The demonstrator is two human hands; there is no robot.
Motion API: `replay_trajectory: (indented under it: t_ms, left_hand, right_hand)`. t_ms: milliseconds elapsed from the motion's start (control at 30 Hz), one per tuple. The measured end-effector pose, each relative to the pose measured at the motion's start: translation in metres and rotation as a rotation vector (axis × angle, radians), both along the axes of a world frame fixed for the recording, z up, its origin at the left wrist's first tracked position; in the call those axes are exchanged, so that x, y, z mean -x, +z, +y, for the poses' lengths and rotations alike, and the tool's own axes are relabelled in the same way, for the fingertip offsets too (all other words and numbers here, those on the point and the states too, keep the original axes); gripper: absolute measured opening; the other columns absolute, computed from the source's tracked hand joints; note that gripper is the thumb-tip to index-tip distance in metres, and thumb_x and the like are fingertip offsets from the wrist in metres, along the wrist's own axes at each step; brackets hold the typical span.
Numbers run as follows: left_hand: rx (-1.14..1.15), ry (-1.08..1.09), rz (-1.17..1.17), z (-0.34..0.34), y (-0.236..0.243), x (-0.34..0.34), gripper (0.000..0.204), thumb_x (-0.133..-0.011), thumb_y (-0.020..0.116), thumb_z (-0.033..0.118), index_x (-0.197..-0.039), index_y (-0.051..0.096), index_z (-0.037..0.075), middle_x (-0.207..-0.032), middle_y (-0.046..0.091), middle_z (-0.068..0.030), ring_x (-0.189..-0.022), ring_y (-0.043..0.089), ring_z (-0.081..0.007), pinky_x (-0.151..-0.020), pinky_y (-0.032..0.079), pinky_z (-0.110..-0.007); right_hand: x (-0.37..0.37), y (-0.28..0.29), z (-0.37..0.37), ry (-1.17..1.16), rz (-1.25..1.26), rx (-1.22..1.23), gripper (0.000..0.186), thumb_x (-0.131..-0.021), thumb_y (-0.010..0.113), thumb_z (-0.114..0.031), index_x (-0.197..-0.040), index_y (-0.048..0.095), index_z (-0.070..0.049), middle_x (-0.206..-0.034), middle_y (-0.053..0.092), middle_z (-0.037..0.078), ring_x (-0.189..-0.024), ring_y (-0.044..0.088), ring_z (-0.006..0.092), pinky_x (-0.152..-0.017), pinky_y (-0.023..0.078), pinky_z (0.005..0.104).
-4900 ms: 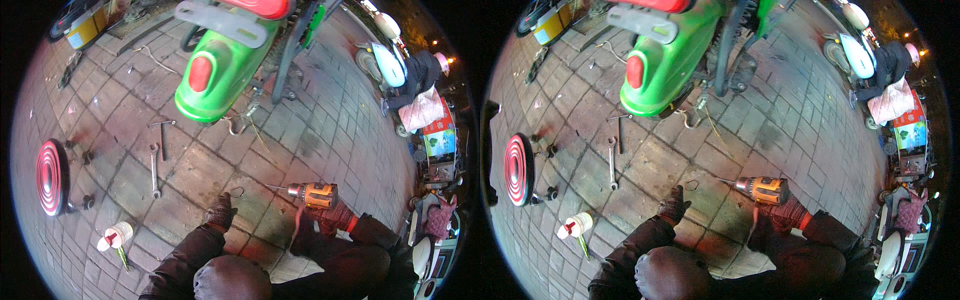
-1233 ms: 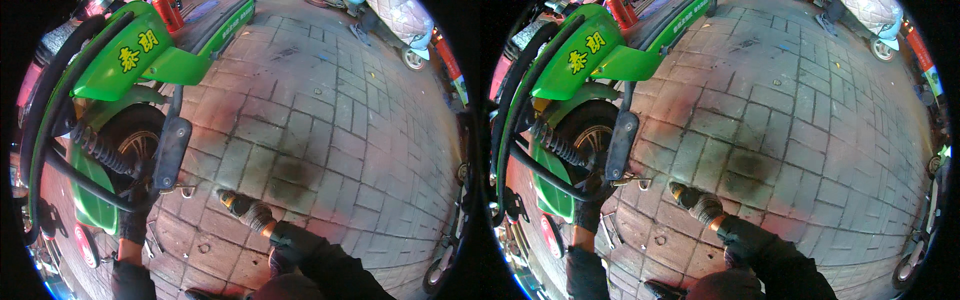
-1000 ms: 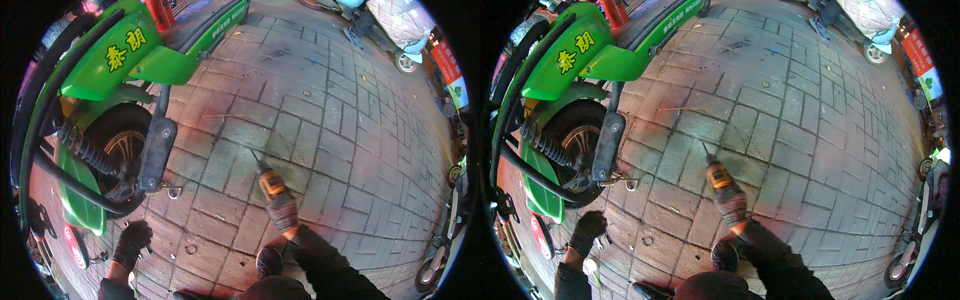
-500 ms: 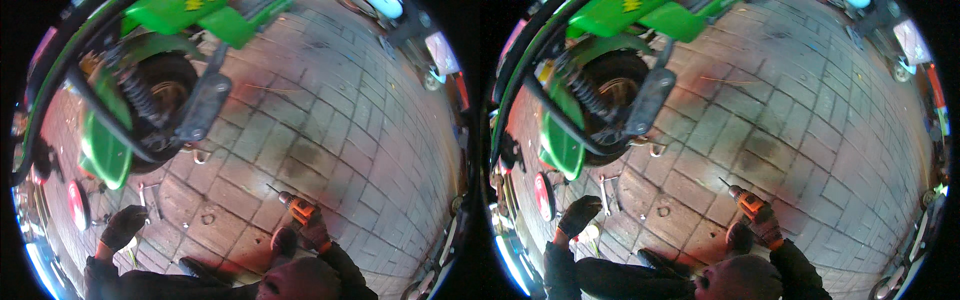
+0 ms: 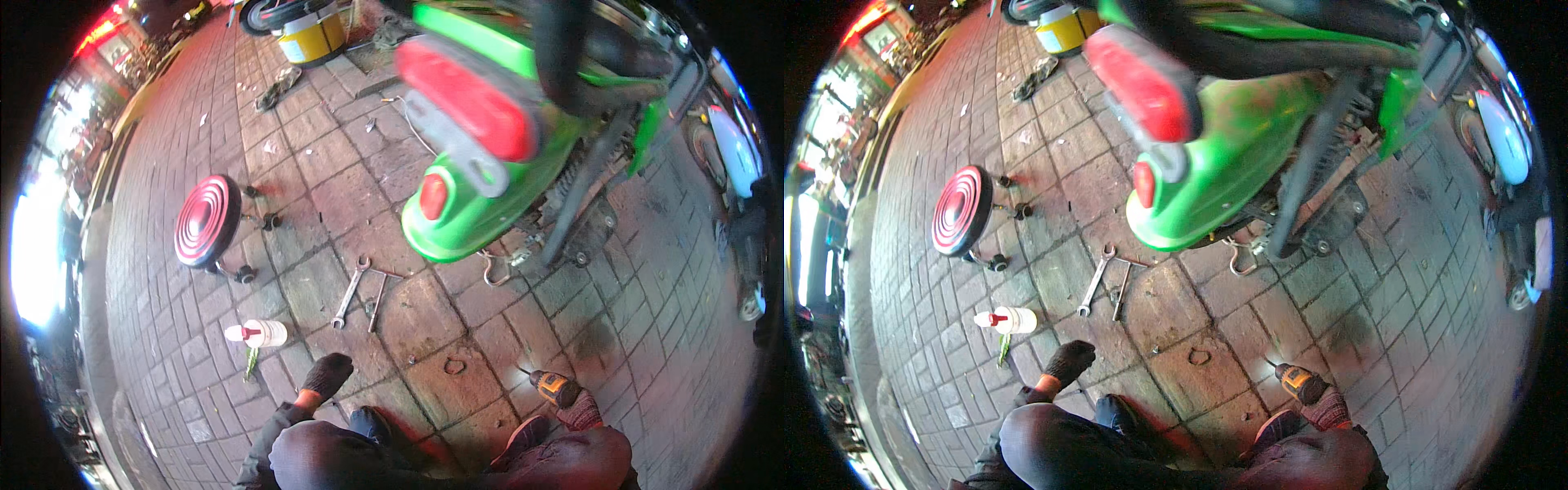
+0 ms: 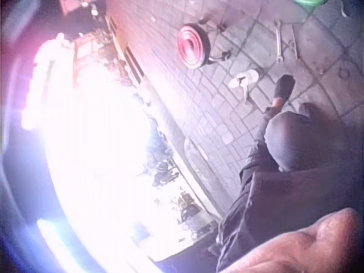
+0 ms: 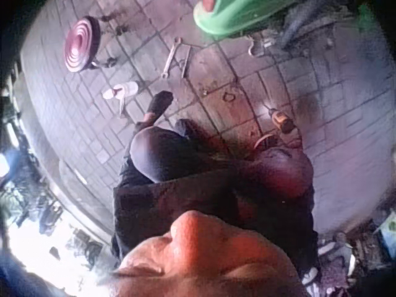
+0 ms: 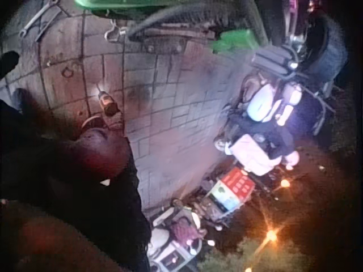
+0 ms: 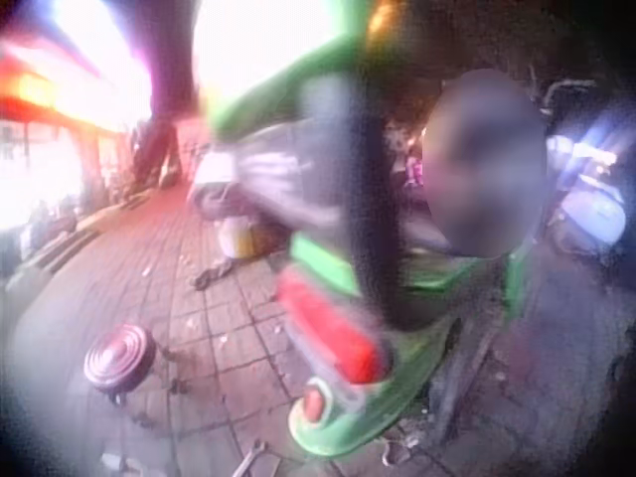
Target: The person repairs a green electric scooter on a sidewalk at night. They use a cordless drill and wrench to remove and reattach bolts on the rear suspension and frame, retrieve a bolt from a parts bin, and apply lubricant to the mechanism.
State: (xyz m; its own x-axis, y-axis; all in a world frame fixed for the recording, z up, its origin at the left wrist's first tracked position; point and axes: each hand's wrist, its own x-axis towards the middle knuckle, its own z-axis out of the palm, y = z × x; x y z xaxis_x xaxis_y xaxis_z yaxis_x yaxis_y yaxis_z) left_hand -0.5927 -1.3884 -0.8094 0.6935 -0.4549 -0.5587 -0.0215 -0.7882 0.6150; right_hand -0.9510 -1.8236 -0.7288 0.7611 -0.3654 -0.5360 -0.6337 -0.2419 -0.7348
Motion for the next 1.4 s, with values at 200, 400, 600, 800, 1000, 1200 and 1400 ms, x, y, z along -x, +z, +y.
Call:
replay_trajectory:
  t_ms: [200, 400, 600, 800, 1000, 1200, 1400]
  left_hand:
    - [0.162, 0.075, -0.634, -0.088, -0.032, -0.029, 0.028, -0.087, 0.061, 0.024, -0.11, 0.061, 0.007, -0.105, 0.063, -0.0218, -0.095, 0.061, -0.0418, -0.078, 0.05, -0.05]
    - [-0.104, -0.062, -0.399, -0.133, -0.049, -0.071, 0.039, -0.088, 0.062, 0.042, -0.102, 0.061, 0.005, -0.092, 0.066, -0.0229, -0.086, 0.065, -0.0408, -0.068, 0.049, -0.051]
    - [-0.135, -0.075, -0.326, -0.114, -0.05, -0.065, 0.049, -0.087, 0.06, 0.051, -0.092, 0.064, 0.002, -0.08, 0.066, -0.0226, -0.077, 0.065, -0.0413, -0.065, 0.05, -0.05]
    - [-0.171, -0.012, -0.272, -0.06, -0.029, -0.038, 0.032, -0.087, 0.062, 0.036, -0.088, 0.066, 0.004, -0.083, 0.067, -0.0219, -0.081, 0.065, -0.0413, -0.069, 0.051, -0.051]
    - [0.141, 0.341, -0.229, -0.046, -0.024, -0.031, 0.021, -0.085, 0.063, 0.016, -0.104, 0.063, 0.007, -0.088, 0.066, -0.0223, -0.084, 0.064, -0.0414, -0.072, 0.051, -0.048]
    - [0.535, 0.142, -0.197, -0.082, -0.043, 0.026, 0.027, -0.081, 0.059, 0.0, -0.108, 0.063, 0.005, -0.099, 0.066, -0.0139, -0.092, 0.064, -0.0289, -0.083, 0.05, -0.038]
    - [0.906, 0.466, 0.594, -0.101, -0.061, 0.04, 0.022, -0.087, 0.057, 0.0, -0.109, 0.061, 0.003, -0.093, 0.064, -0.0046, -0.085, 0.061, -0.0155, -0.08, 0.051, -0.03]
  right_hand:
    - [0.006, -0.002, -0.017, 0.208, 0.185, 0.058, 0.046, -0.079, 0.072, -0.04, -0.11, 0.062, -0.007, -0.099, 0.068, 0.01, -0.084, 0.065, 0.0244, -0.074, 0.054, 0.0355]
    - [-0.021, -0.005, -0.059, 0.418, 0.269, 0.178, 0.047, -0.078, 0.074, -0.036, -0.113, 0.062, -0.007, -0.103, 0.068, 0.01, -0.093, 0.066, 0.0231, -0.081, 0.053, 0.0348]
    - [-0.057, 0.003, -0.08, 0.542, 0.318, 0.242, 0.049, -0.077, 0.076, -0.032, -0.116, 0.061, -0.006, -0.108, 0.069, 0.01, -0.1, 0.066, 0.0223, -0.089, 0.053, 0.0347]
    - [-0.074, 0.0, -0.088, 0.677, 0.435, 0.338, 0.05, -0.077, 0.073, -0.034, -0.118, 0.062, -0.008, -0.111, 0.068, 0.012, -0.104, 0.065, 0.0262, -0.094, 0.051, 0.0374]
    - [-0.071, -0.016, -0.109, 0.652, 0.531, 0.351, 0.051, -0.073, 0.074, -0.037, -0.115, 0.065, -0.011, -0.102, 0.07, 0.015, -0.095, 0.068, 0.0304, -0.089, 0.052, 0.0399]
    - [-0.074, -0.017, -0.113, 0.84, 0.307, 0.328, 0.052, -0.077, 0.072, -0.037, -0.12, 0.062, -0.01, -0.114, 0.067, 0.011, -0.107, 0.064, 0.0263, -0.097, 0.048, 0.0369]
    - [-0.09, 0.018, -0.089, 0.586, 0.475, 0.225, 0.047, -0.081, 0.072, -0.026, -0.123, 0.06, -0.009, -0.122, 0.064, 0.008, -0.114, 0.059, 0.0234, -0.101, 0.045, 0.0344]
